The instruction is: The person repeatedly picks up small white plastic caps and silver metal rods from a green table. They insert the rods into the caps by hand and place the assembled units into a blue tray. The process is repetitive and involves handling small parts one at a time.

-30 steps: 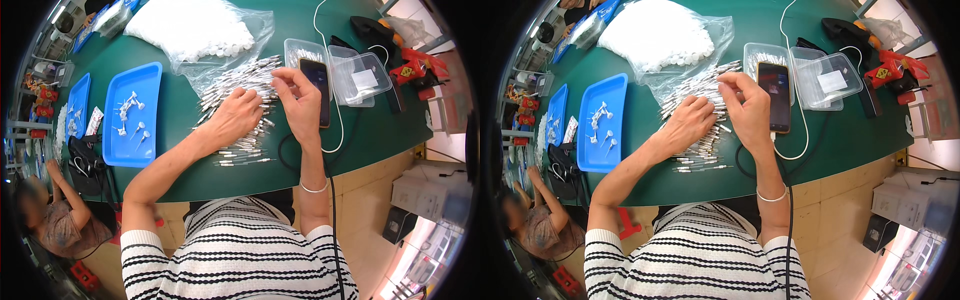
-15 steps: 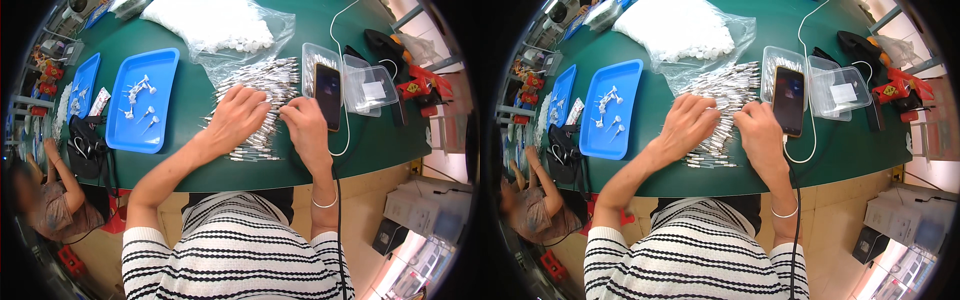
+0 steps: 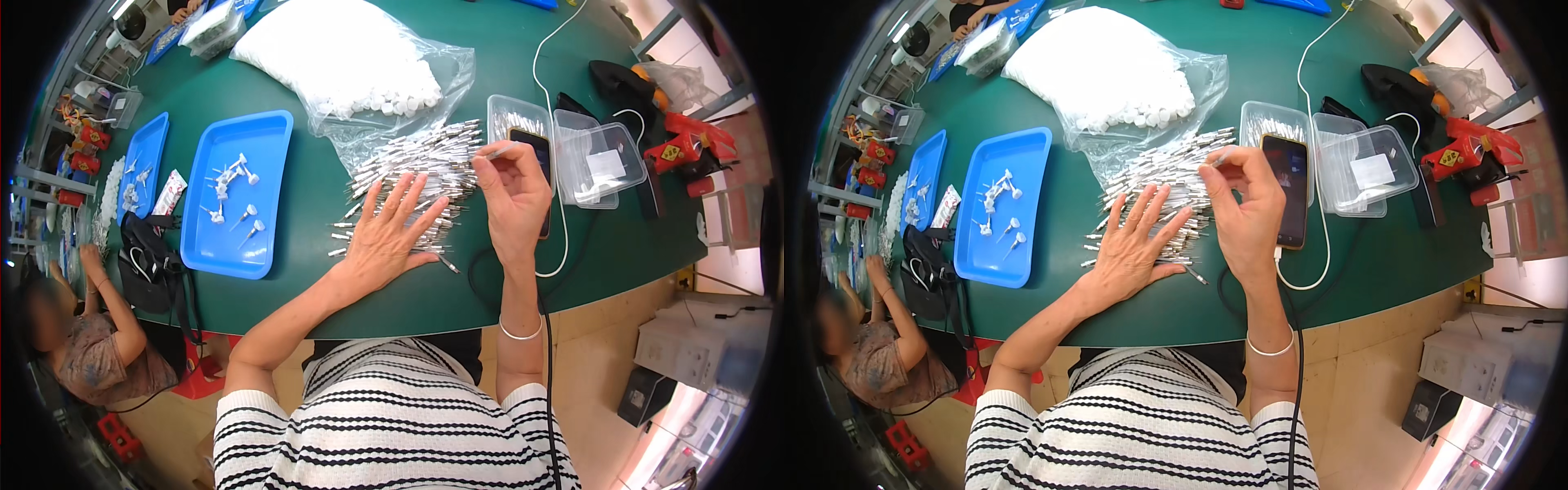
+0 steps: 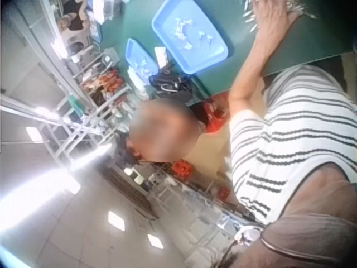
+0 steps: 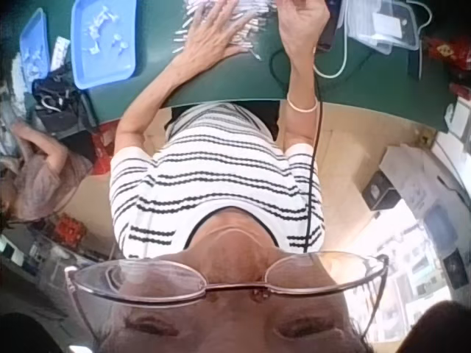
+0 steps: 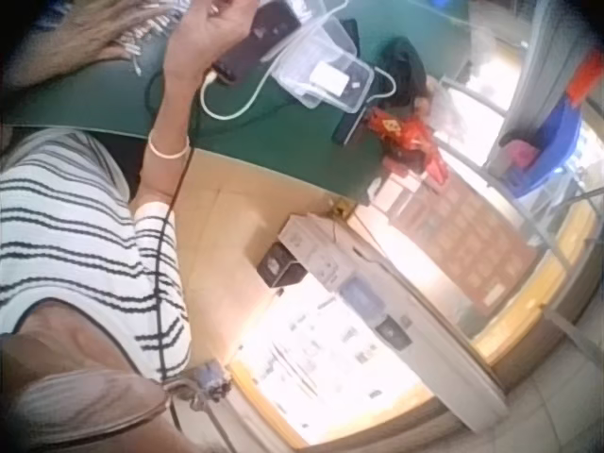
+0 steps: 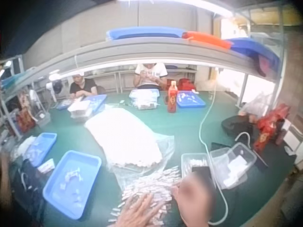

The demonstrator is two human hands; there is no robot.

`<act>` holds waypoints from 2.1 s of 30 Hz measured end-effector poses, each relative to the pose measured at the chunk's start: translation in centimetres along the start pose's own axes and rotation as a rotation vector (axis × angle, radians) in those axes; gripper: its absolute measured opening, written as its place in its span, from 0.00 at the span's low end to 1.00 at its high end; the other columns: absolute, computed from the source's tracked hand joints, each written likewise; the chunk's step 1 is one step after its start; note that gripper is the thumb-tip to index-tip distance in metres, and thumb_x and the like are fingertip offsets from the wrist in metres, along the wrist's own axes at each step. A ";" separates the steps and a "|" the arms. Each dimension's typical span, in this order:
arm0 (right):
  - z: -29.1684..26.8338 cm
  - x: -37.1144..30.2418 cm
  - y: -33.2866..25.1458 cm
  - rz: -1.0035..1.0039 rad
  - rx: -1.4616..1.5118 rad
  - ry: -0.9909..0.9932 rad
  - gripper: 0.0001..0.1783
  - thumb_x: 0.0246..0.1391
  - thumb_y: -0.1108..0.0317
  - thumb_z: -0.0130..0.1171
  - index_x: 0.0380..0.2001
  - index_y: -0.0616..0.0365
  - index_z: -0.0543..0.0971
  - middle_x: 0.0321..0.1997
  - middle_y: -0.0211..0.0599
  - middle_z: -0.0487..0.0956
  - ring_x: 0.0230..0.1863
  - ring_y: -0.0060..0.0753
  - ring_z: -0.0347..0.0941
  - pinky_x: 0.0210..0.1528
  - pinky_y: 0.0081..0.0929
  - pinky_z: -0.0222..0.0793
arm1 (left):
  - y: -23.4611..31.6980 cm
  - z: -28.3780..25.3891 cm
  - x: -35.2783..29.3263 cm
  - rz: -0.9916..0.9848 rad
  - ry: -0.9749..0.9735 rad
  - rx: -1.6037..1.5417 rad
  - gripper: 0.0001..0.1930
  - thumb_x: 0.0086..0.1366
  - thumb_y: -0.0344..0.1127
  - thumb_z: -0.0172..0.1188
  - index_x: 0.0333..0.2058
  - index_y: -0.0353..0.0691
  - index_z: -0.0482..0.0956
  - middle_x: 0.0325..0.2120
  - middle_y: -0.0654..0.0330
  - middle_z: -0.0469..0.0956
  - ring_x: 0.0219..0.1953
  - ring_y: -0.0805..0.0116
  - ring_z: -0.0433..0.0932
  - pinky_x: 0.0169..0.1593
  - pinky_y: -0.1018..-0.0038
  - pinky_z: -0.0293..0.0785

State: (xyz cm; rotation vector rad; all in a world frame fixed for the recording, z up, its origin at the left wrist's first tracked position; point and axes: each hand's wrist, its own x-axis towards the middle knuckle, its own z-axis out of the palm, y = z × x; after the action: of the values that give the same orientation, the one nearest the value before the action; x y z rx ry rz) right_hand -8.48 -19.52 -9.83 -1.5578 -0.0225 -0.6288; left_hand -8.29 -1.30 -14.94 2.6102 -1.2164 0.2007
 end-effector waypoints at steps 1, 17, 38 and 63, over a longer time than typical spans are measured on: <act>0.4 0.2 0.3 -0.001 0.033 -0.018 0.06 0.53 0.76 0.60 0.34 0.63 0.75 0.35 0.31 0.76 0.34 0.19 0.72 0.38 0.17 0.68 | -0.2 0.2 0.4 -0.004 0.008 0.007 0.43 0.51 0.62 0.60 0.64 0.55 0.57 0.66 0.51 0.51 0.69 0.55 0.46 0.66 0.49 0.42; -1.6 -4.0 -1.7 0.165 -0.259 -0.776 0.06 0.48 0.75 0.62 0.31 0.61 0.79 0.28 0.34 0.78 0.30 0.27 0.73 0.33 0.23 0.68 | -10.9 0.5 8.5 -0.148 0.337 -0.071 0.10 0.55 0.30 0.61 0.37 0.39 0.78 0.33 0.55 0.77 0.39 0.55 0.76 0.42 0.64 0.72; 2.7 0.0 -0.2 0.314 0.403 -0.165 0.09 0.56 0.76 0.57 0.40 0.67 0.78 0.39 0.35 0.79 0.33 0.21 0.76 0.36 0.16 0.73 | -3.8 -2.3 2.1 -0.544 0.201 -1.698 0.11 0.65 0.32 0.56 0.43 0.31 0.77 0.36 0.53 0.81 0.34 0.73 0.80 0.39 0.78 0.77; 4.0 -2.2 4.5 0.326 0.459 -0.157 0.06 0.60 0.73 0.54 0.38 0.66 0.73 0.37 0.40 0.79 0.37 0.27 0.78 0.42 0.22 0.76 | -3.5 -0.6 1.4 -0.681 0.310 -1.629 0.14 0.62 0.25 0.58 0.47 0.31 0.77 0.42 0.54 0.79 0.39 0.73 0.79 0.42 0.79 0.78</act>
State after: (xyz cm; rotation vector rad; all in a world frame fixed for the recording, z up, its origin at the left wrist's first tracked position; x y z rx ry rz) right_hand -7.09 -15.52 -14.66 -1.1273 -0.0280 -0.2202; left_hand -4.72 0.03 -14.61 1.2572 -0.0577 -0.3660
